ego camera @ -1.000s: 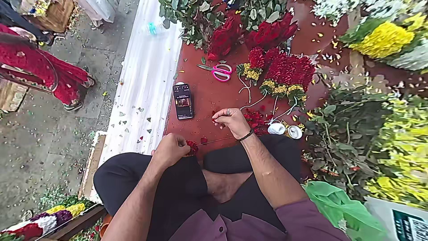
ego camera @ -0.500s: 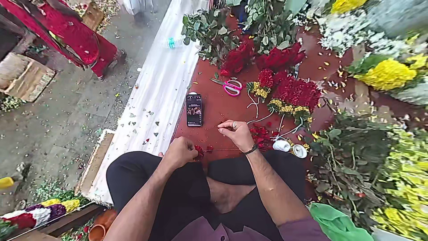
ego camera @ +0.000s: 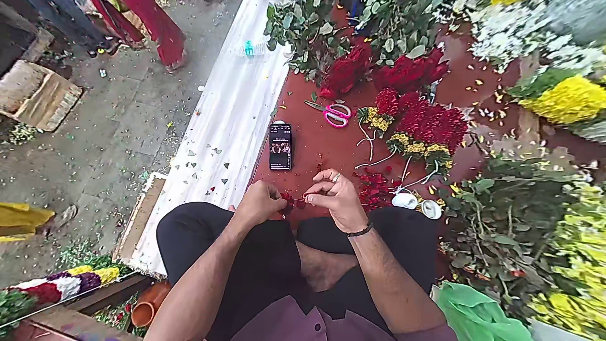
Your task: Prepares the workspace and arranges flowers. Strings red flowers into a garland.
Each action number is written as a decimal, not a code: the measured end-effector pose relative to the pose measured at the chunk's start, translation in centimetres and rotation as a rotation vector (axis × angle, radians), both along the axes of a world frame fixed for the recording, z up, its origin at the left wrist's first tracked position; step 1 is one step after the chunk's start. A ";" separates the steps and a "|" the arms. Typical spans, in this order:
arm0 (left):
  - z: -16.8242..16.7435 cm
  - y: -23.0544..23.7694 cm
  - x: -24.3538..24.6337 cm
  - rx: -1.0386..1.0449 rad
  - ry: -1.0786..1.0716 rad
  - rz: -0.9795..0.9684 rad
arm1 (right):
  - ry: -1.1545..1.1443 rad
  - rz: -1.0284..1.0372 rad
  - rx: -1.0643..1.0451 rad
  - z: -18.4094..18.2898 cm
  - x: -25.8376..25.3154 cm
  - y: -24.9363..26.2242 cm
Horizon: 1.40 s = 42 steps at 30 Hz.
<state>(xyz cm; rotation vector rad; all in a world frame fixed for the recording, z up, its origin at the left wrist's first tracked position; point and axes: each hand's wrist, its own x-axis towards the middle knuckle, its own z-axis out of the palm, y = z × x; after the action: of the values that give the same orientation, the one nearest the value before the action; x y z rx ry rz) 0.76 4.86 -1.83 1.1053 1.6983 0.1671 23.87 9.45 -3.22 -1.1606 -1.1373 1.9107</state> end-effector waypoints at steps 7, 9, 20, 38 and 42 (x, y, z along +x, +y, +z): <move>-0.1 -0.2 0.6 -0.039 -0.274 0.080 | -0.215 0.117 -0.006 -1.6 -1.8 -1.8; 0.1 -0.2 0.7 -0.048 -0.322 0.099 | -0.262 0.101 0.005 -2.0 -1.9 -1.8; -0.2 -0.3 0.5 0.053 -0.167 0.041 | -0.416 0.251 0.197 -2.8 -0.7 -0.8; 1.2 0.0 0.1 -0.017 0.134 0.023 | -0.110 0.519 0.342 -1.5 0.9 0.1; 5.5 0.6 2.9 -0.037 0.128 -0.506 | 0.008 0.388 0.400 -0.9 0.9 0.7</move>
<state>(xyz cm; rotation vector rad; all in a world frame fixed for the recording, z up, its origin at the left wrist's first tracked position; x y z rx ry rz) 3.61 5.49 3.70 1.5043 1.4697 -0.2579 24.79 10.15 -4.08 -0.7520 -1.7437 1.8307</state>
